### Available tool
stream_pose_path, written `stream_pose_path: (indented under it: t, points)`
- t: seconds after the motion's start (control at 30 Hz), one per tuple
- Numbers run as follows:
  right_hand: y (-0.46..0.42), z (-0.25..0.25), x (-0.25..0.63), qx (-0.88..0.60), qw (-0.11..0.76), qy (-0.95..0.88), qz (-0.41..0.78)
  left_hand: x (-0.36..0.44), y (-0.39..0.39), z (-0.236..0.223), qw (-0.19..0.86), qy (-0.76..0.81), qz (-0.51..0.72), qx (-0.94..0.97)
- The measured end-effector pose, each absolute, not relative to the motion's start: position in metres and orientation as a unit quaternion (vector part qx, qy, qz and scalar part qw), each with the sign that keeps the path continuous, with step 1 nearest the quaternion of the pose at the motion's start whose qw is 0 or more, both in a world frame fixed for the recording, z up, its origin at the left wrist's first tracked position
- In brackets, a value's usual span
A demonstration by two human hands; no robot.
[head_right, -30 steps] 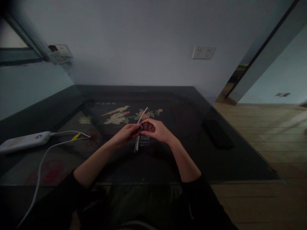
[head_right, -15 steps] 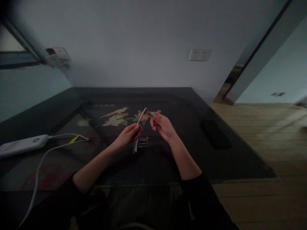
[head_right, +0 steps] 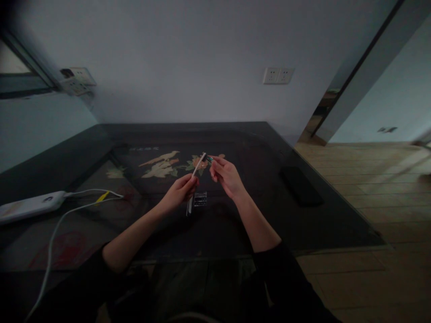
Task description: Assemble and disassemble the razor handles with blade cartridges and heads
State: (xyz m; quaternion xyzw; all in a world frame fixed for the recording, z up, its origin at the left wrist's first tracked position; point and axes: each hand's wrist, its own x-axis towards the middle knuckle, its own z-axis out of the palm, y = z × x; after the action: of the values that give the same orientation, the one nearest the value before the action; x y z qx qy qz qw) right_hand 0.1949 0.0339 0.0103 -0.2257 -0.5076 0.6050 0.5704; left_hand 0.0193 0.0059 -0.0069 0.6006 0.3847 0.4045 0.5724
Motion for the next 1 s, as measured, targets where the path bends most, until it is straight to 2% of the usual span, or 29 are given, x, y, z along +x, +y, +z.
stream_pose_path:
  t: [0.5, 1.0]
  points:
    - [0.035, 0.007, 0.192, -0.256, 0.568, -0.505, 0.598, 0.018, 0.009, -0.015, 0.481, 0.416, 0.407, 0.656]
    - [0.036, 0.005, 0.189, -0.25, 0.575, -0.499, 0.599, 0.018, 0.013, -0.019, 0.439, 0.433, 0.414, 0.67]
